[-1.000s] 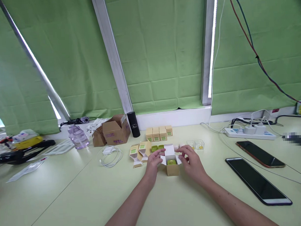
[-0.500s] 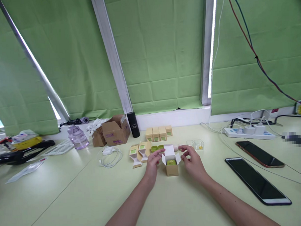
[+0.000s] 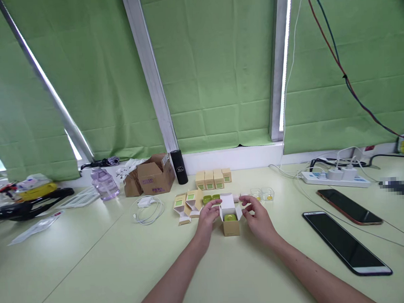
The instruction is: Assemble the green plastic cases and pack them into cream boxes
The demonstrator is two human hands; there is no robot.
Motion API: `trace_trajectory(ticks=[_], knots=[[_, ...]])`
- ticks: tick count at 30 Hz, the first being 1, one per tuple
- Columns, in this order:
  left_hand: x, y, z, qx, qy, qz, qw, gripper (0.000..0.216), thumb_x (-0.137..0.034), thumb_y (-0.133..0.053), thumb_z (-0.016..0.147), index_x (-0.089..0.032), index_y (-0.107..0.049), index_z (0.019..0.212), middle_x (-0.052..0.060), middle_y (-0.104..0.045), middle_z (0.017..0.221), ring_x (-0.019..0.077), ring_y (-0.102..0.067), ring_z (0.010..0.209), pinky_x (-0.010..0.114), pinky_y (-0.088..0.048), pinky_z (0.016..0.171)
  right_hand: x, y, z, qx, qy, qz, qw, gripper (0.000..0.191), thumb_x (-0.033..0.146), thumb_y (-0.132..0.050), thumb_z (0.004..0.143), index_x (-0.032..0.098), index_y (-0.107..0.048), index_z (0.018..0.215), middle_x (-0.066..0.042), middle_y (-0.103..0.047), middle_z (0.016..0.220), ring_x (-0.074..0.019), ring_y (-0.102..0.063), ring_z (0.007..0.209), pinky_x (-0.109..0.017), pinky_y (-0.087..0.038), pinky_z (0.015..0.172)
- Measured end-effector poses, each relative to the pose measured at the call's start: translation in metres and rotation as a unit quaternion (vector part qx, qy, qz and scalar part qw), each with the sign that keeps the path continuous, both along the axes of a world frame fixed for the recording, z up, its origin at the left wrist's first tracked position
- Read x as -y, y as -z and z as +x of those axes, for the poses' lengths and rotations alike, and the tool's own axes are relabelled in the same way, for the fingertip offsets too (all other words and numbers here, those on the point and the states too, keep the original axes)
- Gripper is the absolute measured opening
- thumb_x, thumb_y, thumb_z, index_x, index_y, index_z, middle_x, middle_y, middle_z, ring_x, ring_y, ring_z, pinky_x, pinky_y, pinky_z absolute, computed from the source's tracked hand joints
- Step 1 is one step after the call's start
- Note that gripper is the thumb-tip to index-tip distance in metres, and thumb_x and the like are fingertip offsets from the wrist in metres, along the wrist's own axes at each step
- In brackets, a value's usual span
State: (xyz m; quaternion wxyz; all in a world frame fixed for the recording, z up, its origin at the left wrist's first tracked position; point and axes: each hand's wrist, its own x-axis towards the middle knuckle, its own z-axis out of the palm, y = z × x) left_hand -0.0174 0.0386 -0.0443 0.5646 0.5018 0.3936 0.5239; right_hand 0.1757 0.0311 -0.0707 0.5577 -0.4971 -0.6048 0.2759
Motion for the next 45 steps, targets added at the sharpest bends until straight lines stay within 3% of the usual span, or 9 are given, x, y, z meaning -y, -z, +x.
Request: trace_trajectory(ticks=[12,29,37,45], knots=[[0.007,-0.005,0.004,-0.004,0.021,0.009,1.000,0.046,-0.033,-0.078,0.072,-0.021,-0.060,0.113,0.007,-0.078,0.099,0.0234,-0.071,0.094,0.034,-0.048,0.088,0.000,-0.001,0.000,-0.044,-0.009,-0.015,0.999,0.032,0.032,-0.057,0.085,0.025,-0.062,0.116,-0.006,-0.061,0.104,-0.0211,-0.060,0.079,-0.032,-0.048,0.063],[0.010,-0.010,0.007,-0.009,0.038,0.000,0.999,0.054,-0.036,-0.084,0.070,-0.023,-0.053,0.112,0.005,-0.075,0.095,0.0206,-0.071,0.084,0.032,-0.051,0.083,0.001,-0.003,-0.001,-0.102,-0.047,-0.051,0.992,0.037,0.034,-0.059,0.082,0.025,-0.060,0.118,-0.004,-0.056,0.105,-0.0184,-0.056,0.076,-0.027,-0.044,0.053],[0.008,-0.005,0.008,-0.008,0.041,0.011,0.999,0.055,-0.038,-0.084,0.070,-0.023,-0.051,0.112,0.005,-0.075,0.093,0.0215,-0.072,0.081,0.034,-0.052,0.081,0.003,-0.006,-0.004,-0.150,-0.099,-0.078,0.981,0.042,0.041,-0.063,0.080,0.028,-0.057,0.120,-0.003,-0.051,0.103,-0.0183,-0.055,0.077,-0.024,-0.042,0.046],[0.008,-0.006,0.008,-0.024,0.036,0.021,0.999,0.054,-0.037,-0.083,0.072,-0.023,-0.051,0.113,0.002,-0.072,0.087,0.0189,-0.069,0.076,0.029,-0.051,0.074,0.006,-0.005,-0.008,-0.133,-0.121,-0.099,0.979,0.046,0.050,-0.066,0.083,0.027,-0.055,0.122,-0.003,-0.052,0.103,-0.0175,-0.056,0.077,-0.022,-0.041,0.046]])
